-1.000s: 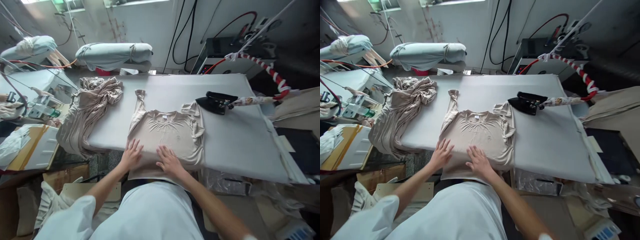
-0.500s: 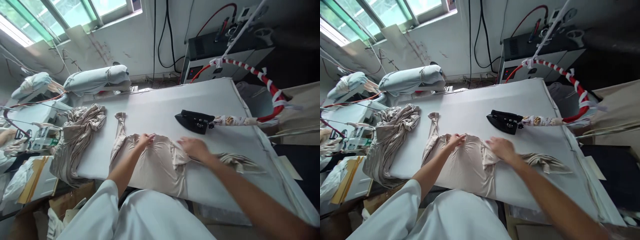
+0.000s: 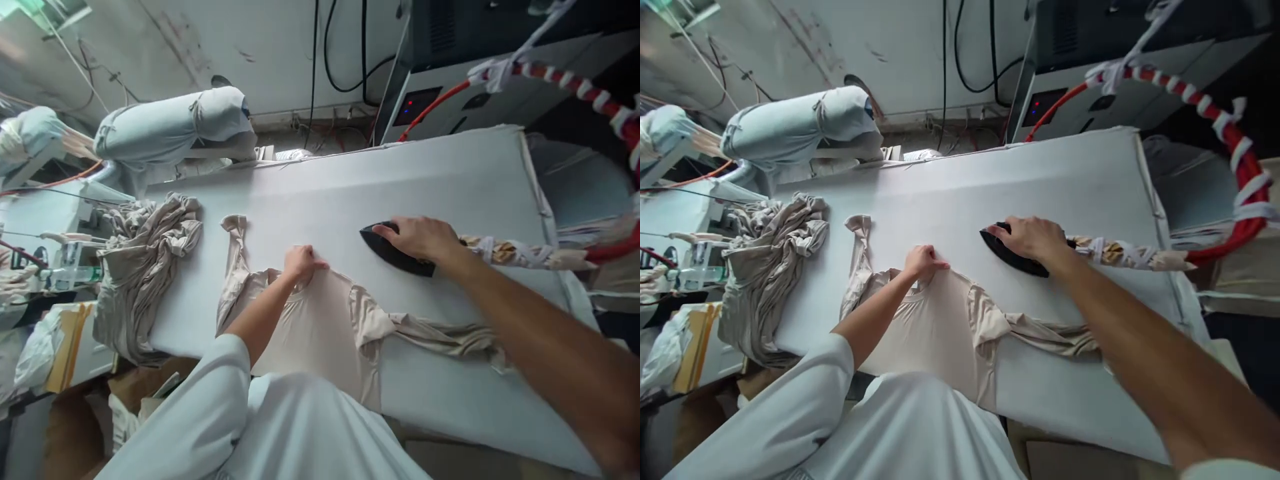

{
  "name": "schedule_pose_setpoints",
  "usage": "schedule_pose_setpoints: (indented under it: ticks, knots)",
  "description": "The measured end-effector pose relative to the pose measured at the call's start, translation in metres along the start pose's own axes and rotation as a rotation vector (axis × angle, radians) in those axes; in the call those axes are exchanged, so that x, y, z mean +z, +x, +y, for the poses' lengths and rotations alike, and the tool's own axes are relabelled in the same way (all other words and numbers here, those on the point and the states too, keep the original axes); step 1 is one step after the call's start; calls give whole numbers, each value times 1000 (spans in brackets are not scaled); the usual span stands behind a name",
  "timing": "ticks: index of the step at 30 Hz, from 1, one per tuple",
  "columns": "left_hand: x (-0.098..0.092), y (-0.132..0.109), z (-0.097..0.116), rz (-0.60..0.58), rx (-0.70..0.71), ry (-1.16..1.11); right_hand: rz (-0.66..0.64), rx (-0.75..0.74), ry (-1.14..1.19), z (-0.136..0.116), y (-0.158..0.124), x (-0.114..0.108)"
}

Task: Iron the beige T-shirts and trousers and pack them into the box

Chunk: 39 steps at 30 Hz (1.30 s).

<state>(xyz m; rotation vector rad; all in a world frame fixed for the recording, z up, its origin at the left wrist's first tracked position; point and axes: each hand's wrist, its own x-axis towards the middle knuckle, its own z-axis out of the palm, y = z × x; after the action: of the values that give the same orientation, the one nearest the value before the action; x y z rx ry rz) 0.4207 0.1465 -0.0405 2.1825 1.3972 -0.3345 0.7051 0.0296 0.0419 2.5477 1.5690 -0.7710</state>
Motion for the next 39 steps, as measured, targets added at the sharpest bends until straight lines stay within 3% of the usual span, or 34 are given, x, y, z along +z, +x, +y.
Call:
schedule_pose_setpoints:
  ticks: [1, 3, 6, 9, 12, 13, 15, 18, 22, 26, 27, 30, 32, 36, 39]
  knots:
    - [-1, 3, 3, -23, 1, 26, -131, -64, -42, -14, -2, -8]
    - [-2, 8, 8, -60, 15, 66, -295, -245, -133, -56, -24, -2]
    - [-19, 15, -5, -129, 88, -17, -375, -431, -220, -127, -75, 44]
    - [-57, 15, -67, -275, 56, -291, -298, -324, -189, -163, -93, 79]
    - [-88, -9, -146, -409, 40, -288, -127, -28, -123, -161, -62, 80]
    - [-90, -21, -166, -395, 89, -201, -110, 22, -111, -157, -49, 76]
    - [-81, -46, -192, -247, 224, -27, -114, 57, -99, -153, -30, 68]
    - [-56, -68, -204, -19, 277, 94, -95, 95, -68, -165, -27, 67]
    - [-46, -58, -219, 36, 184, 140, -136, -111, -93, -206, -41, 84]
    - [-53, -44, -231, 69, 33, 118, -66, -20, -70, -241, -44, 97]
    - [-54, -42, -230, 67, 10, 105, -91, -56, -82, -249, -46, 100]
    - [-55, -44, -225, 63, -5, 48, -272, -370, -237, -276, -54, 108]
    - [-57, -49, -228, 53, 5, 15, -289, -465, -320, -294, -54, 111]
    - [-63, -69, -262, 33, 65, 63, -208, -373, -347, -320, -17, 99]
    - [-68, -69, -292, 100, 71, 63, -298, -481, -434, -341, 18, 89]
